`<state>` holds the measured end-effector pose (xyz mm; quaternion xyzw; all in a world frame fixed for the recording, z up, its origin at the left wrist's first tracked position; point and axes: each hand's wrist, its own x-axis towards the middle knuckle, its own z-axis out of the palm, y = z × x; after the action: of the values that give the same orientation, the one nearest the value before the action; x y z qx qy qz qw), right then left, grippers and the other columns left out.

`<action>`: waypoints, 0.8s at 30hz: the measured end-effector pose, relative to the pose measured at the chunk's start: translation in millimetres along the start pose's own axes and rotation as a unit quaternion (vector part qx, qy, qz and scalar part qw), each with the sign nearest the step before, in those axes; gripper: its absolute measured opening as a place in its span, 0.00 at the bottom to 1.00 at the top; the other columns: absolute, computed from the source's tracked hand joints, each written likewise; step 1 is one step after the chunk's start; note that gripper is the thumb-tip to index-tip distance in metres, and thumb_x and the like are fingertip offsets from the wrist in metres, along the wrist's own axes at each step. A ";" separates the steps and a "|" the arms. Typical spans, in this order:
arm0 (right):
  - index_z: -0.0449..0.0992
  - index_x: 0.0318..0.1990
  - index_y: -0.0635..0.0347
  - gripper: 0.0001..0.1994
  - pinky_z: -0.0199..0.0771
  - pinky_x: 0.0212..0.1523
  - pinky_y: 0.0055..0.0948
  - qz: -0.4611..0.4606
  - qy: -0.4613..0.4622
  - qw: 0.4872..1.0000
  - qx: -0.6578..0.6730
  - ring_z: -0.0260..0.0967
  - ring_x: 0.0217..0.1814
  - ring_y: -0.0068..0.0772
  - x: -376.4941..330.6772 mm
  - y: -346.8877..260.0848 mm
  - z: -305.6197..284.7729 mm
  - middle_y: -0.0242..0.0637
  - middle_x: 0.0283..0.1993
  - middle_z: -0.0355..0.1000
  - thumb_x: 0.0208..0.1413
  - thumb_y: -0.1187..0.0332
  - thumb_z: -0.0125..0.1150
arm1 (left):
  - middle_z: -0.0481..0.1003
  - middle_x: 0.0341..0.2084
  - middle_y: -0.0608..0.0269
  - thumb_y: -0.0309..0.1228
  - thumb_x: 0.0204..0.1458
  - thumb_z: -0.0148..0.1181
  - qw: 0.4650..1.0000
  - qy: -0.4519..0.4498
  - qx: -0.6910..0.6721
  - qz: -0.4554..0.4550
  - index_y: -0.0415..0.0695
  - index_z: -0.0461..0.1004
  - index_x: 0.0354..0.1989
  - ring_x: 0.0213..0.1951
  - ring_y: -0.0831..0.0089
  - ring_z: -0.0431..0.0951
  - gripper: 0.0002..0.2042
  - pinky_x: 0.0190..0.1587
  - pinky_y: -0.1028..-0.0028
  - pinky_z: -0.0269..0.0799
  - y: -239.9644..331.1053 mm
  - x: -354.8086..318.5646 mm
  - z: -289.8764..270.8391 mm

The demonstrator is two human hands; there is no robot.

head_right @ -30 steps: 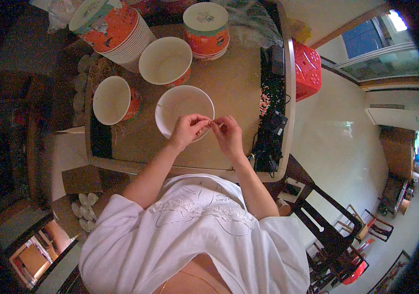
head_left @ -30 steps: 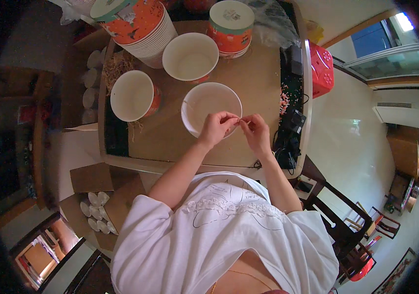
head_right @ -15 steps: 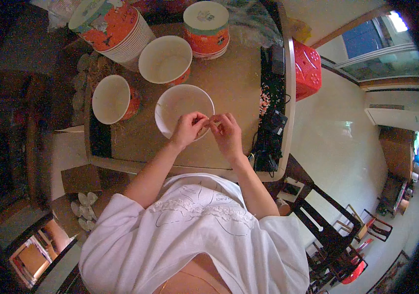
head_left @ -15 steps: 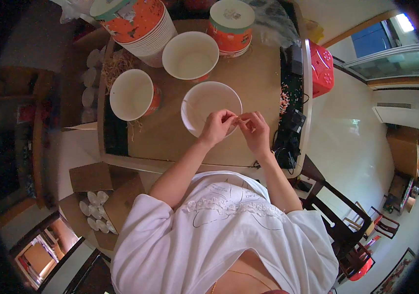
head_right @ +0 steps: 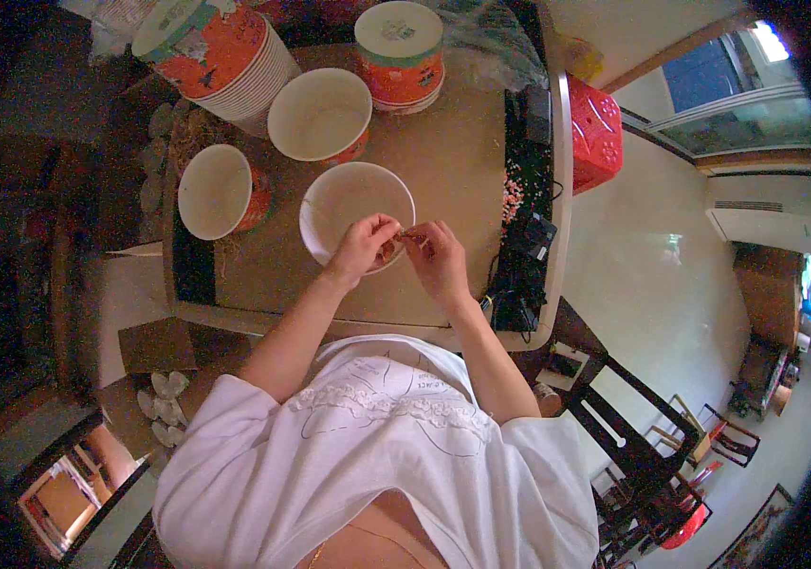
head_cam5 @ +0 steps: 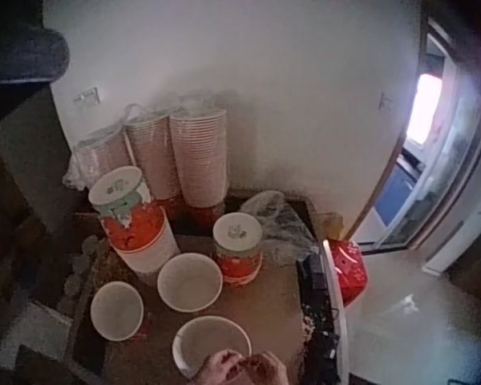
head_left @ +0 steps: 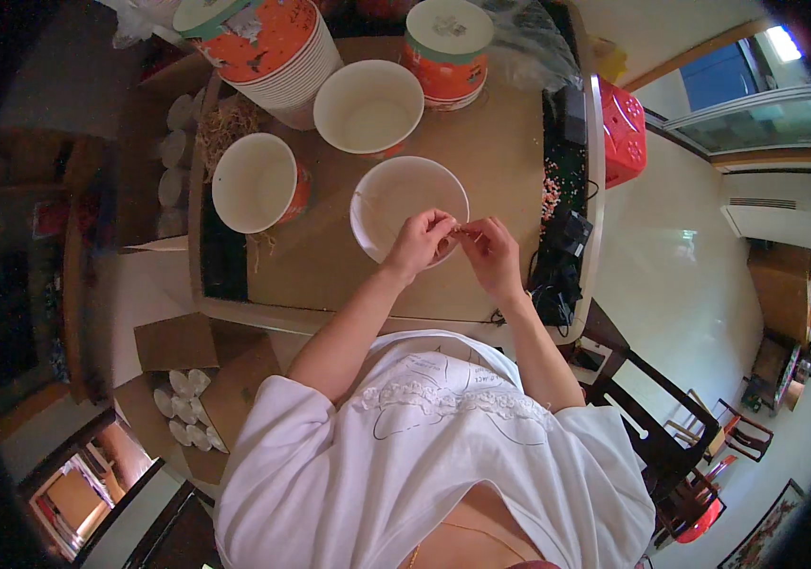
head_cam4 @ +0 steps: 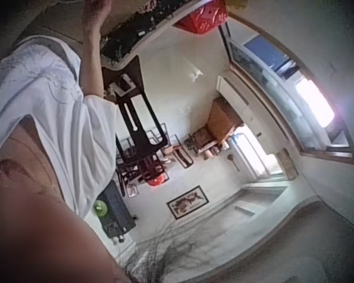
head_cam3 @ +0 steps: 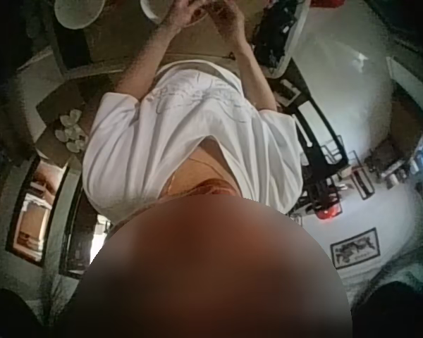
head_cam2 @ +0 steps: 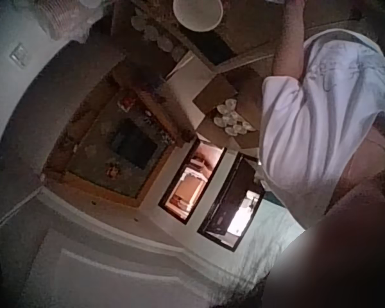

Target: Attaching string handles to decorative paper buckets for packaging.

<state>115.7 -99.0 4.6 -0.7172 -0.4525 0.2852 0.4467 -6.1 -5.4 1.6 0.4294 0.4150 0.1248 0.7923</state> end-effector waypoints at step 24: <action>0.74 0.31 0.59 0.03 0.63 0.23 0.24 -0.016 0.024 1.000 0.005 0.63 0.22 0.25 0.9 -0.6 0.4 0.35 0.26 0.67 0.48 0.75 0.61 | 0.74 0.23 0.67 0.28 0.56 0.51 0.998 0.043 -0.053 0.014 0.40 0.71 0.31 0.19 0.85 0.67 0.06 0.17 0.84 0.59 1.1 0.8 1.5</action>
<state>115.5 -98.0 4.9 -0.7142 -0.4514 0.2630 0.4658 -4.3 -5.2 2.4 0.3863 0.4355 0.1759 0.7938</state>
